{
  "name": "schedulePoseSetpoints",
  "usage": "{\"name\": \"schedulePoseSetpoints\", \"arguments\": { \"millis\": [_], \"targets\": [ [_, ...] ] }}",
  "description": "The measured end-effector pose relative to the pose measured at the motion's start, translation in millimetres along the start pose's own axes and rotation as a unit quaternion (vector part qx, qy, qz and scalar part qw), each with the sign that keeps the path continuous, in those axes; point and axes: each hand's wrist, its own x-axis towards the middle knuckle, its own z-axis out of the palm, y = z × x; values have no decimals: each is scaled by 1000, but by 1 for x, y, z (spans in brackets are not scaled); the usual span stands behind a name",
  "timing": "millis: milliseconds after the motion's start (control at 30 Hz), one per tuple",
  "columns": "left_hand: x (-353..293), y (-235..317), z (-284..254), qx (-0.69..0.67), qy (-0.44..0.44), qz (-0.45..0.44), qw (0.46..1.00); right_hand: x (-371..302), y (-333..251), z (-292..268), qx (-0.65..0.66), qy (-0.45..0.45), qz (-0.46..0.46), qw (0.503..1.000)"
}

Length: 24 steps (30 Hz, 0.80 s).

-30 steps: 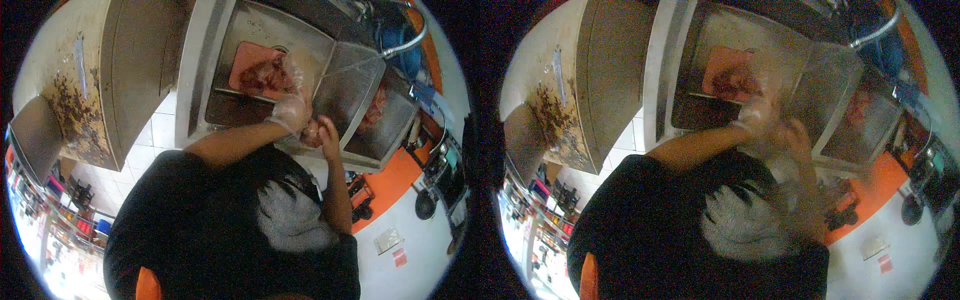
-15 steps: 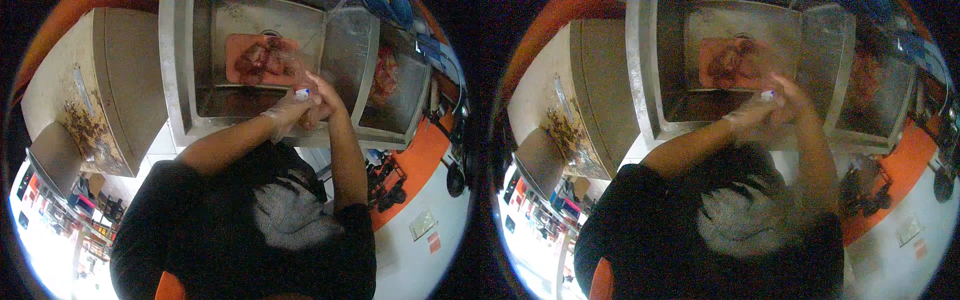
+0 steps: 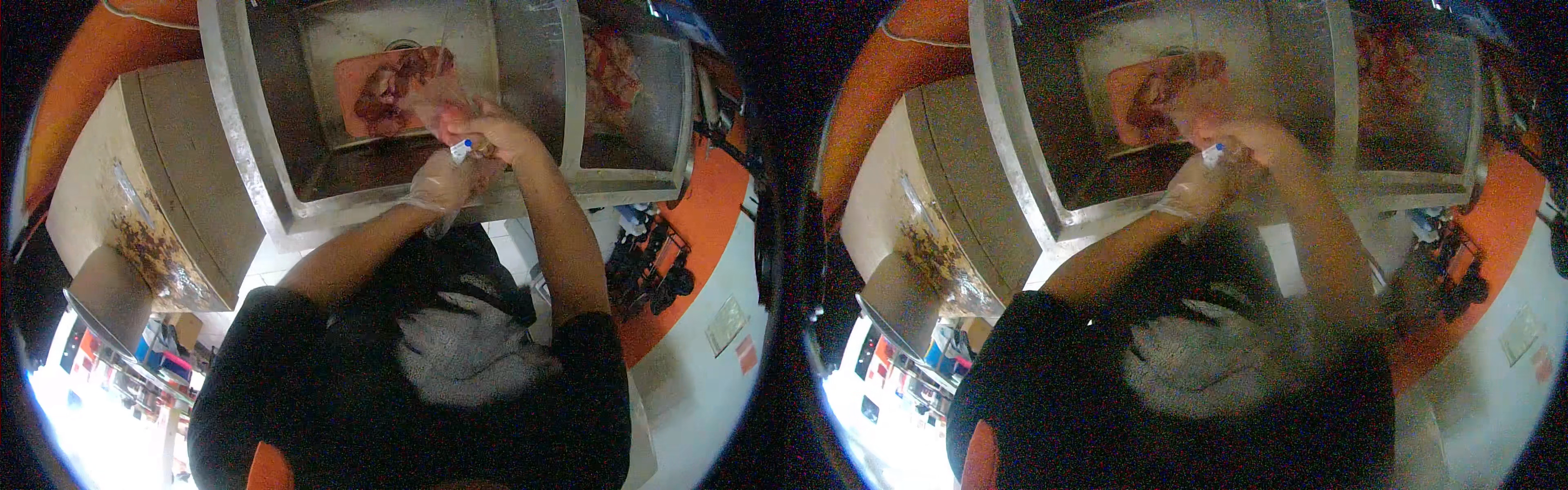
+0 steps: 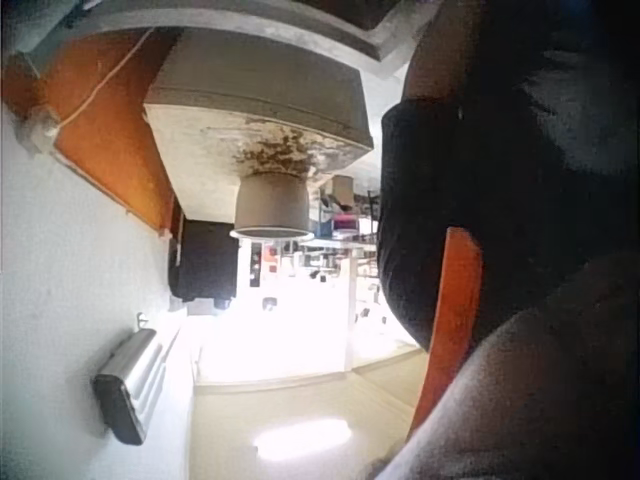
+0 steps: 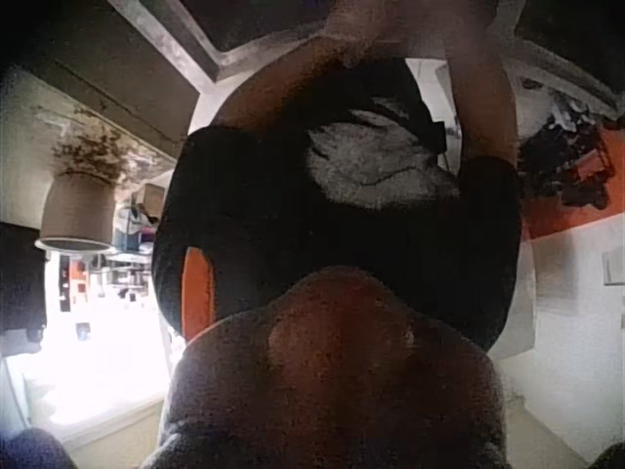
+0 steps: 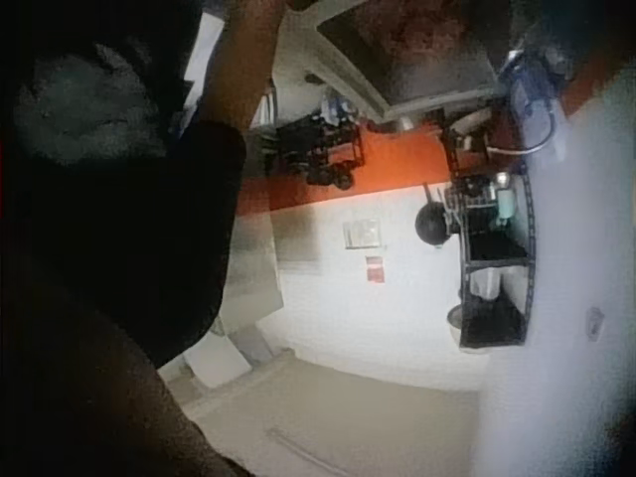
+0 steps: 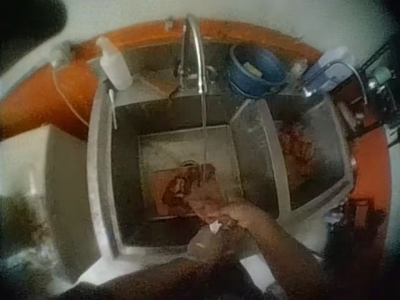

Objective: Washing raw chicken pieces in a sink, transferring them to a tray, and setting up flour in a metal container for breading.

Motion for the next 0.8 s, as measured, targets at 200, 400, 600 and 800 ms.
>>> {"name": "schedulePoseSetpoints", "arguments": {
  "millis": [200,400,600,800],
  "targets": [
    [11,-35,13,-120,-12,46,992,-8,-4,20,-138,81,-97,982],
    [-6,3,-52,-424,-62,-49,902,2,14,18,-69,125,-200,969],
    [7,37,-58,-485,-107,-168,851,45,61,11,-177,124,-313,925],
    [13,14,-45,-423,-19,-137,895,-5,13,63,-276,126,-262,916]
  ]
}}
